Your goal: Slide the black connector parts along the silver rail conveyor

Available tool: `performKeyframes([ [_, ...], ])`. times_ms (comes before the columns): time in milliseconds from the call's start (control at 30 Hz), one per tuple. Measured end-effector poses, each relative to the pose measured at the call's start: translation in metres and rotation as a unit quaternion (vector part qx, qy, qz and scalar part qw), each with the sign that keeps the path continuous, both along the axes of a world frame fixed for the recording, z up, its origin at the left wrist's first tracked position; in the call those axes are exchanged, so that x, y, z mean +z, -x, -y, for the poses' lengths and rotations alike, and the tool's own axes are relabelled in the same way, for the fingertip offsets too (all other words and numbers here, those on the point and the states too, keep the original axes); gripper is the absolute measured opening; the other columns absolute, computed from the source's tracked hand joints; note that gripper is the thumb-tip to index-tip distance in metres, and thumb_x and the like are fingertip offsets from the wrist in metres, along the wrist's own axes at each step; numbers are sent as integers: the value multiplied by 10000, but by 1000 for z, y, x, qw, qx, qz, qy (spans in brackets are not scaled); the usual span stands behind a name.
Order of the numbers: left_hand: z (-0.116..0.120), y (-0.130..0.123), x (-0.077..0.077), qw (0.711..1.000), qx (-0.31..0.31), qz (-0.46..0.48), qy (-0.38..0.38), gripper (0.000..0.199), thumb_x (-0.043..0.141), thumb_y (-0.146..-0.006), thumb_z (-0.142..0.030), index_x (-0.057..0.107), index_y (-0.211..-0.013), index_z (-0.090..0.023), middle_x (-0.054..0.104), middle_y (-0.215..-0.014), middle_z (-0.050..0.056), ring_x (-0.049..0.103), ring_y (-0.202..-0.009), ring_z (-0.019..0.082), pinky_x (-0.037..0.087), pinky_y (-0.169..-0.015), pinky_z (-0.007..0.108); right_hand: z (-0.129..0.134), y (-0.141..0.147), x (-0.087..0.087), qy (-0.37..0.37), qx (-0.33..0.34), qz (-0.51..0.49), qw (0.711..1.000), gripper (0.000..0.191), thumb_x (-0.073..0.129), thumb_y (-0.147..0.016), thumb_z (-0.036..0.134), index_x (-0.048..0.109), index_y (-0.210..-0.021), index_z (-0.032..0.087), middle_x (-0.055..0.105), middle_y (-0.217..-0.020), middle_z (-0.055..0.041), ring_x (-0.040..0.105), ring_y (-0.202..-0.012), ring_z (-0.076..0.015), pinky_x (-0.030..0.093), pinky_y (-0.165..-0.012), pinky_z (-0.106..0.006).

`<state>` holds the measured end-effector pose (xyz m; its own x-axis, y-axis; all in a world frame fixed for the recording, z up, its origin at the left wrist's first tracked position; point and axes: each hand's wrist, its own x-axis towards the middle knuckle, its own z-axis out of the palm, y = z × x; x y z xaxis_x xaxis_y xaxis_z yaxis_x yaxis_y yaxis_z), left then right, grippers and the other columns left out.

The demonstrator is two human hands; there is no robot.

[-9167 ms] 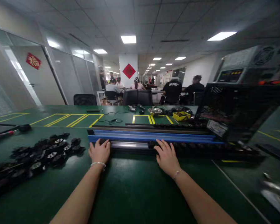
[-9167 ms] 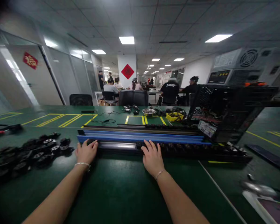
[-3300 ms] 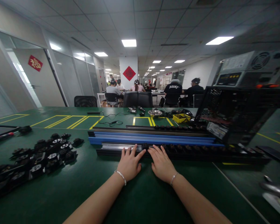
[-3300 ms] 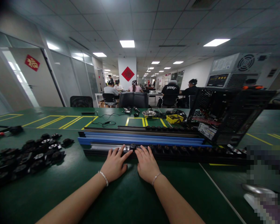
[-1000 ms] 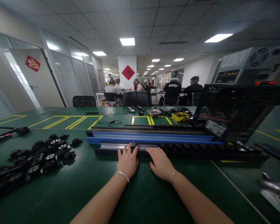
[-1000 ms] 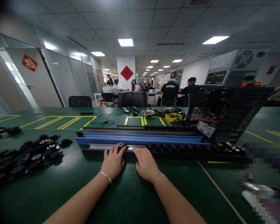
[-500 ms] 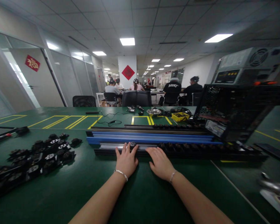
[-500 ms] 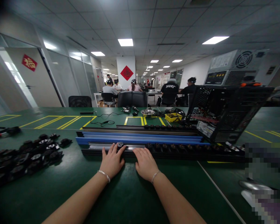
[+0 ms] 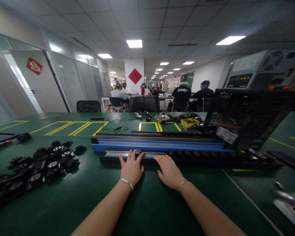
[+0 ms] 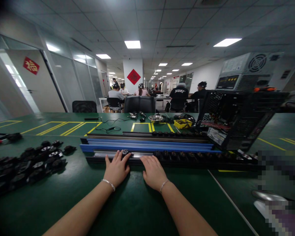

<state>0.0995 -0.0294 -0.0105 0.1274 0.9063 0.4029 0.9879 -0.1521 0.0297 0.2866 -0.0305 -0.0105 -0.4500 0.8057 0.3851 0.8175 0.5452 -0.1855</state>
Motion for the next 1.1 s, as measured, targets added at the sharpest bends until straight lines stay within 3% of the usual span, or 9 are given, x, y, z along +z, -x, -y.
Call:
performKeyframes([
  [733,5,7,13,999,31,-19,11,475,423,-778,-309,438,-1252,-324,425,-1351,94,221,-1313,290,1,-996,640,1,-1,2,8,1,7,1000,545,435,-709,159,427,-1253,178,472,-1287,-74,373,-1207,-190,186,-1070,-421],
  [1100,2,15,11,997,58,-49,-14,452,433,-774,-321,477,-1221,-270,471,-1297,152,291,-1275,323,7,-984,641,0,-1,2,6,2,5,1000,543,433,-713,156,426,-1256,175,470,-1292,-57,366,-1211,-168,173,-1080,-392],
])
